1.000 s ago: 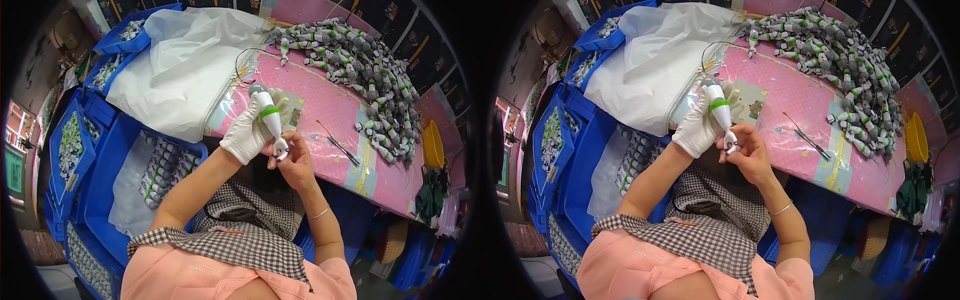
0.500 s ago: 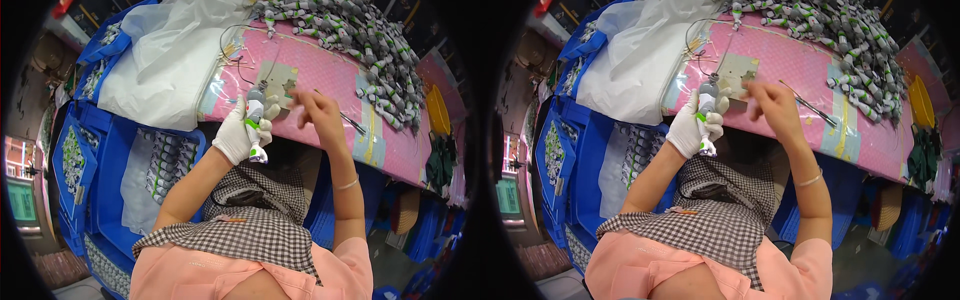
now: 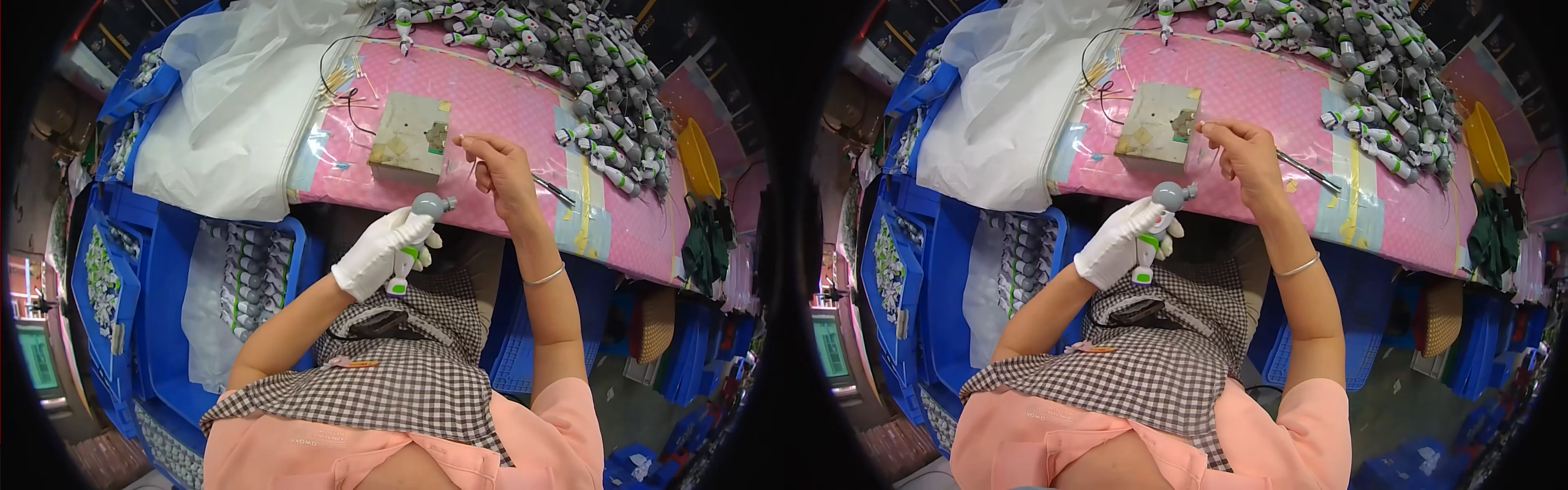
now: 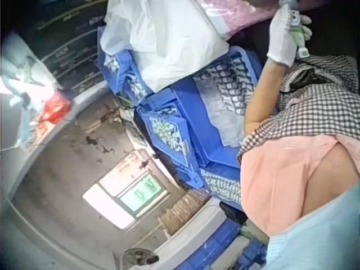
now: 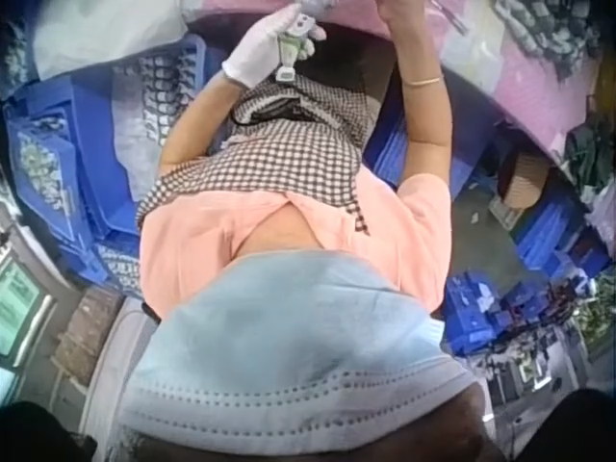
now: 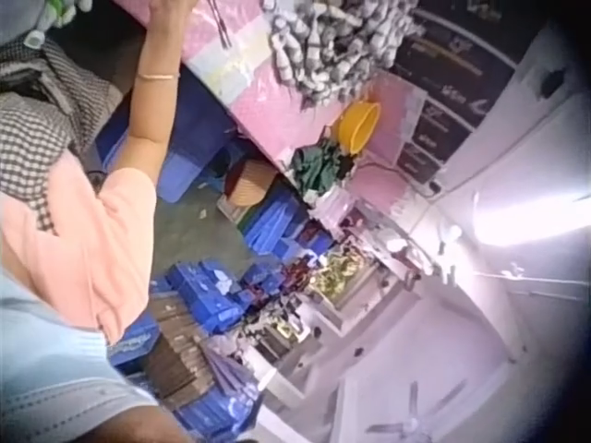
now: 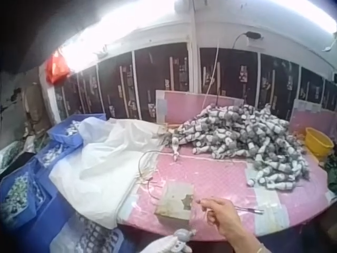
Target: Assembling small plastic toy figures and organizing them into storage bins.
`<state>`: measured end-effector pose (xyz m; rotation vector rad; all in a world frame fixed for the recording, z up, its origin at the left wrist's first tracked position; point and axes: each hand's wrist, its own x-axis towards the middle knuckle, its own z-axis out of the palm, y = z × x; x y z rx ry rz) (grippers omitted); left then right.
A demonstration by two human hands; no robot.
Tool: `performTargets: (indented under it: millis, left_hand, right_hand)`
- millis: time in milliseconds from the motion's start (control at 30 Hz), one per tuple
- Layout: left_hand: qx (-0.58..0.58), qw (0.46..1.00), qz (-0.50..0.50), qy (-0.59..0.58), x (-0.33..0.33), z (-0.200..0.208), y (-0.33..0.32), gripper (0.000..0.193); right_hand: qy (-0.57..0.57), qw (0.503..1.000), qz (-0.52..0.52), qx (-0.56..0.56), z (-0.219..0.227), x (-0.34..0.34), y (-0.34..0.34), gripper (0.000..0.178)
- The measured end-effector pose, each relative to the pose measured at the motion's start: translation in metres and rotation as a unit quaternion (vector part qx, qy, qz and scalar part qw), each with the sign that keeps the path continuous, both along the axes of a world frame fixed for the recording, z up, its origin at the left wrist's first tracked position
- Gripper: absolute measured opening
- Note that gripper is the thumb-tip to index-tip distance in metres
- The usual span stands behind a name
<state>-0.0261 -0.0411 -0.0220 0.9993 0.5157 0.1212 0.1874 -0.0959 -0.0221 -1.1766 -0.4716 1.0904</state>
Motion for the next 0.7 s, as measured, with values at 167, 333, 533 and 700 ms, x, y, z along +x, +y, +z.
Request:
performTargets:
  millis: [167, 333, 533, 700]
  left_hand:
    - [0.125, 0.99, 0.02, 0.063, 0.007, 0.023, 0.027, 0.025]
    - [0.078, 0.99, 0.113, -0.016, 0.014, 0.012, 0.044, 0.032]
    - [-0.013, 0.999, 0.02, -0.025, 0.017, 0.014, 0.061, 0.039]
    - [-0.032, 0.997, 0.039, -0.049, 0.024, 0.007, 0.063, 0.035]
  right_hand:
    - [-0.519, 0.853, -0.055, 0.015, -0.015, 0.001, 0.018, 0.018]
    - [-0.541, 0.84, -0.006, -0.049, -0.002, 0.004, 0.023, 0.019]
    - [-0.433, 0.884, 0.123, -0.126, 0.015, 0.023, 0.036, 0.017]
    - [-0.375, 0.885, 0.201, -0.188, 0.026, 0.032, 0.045, 0.016]
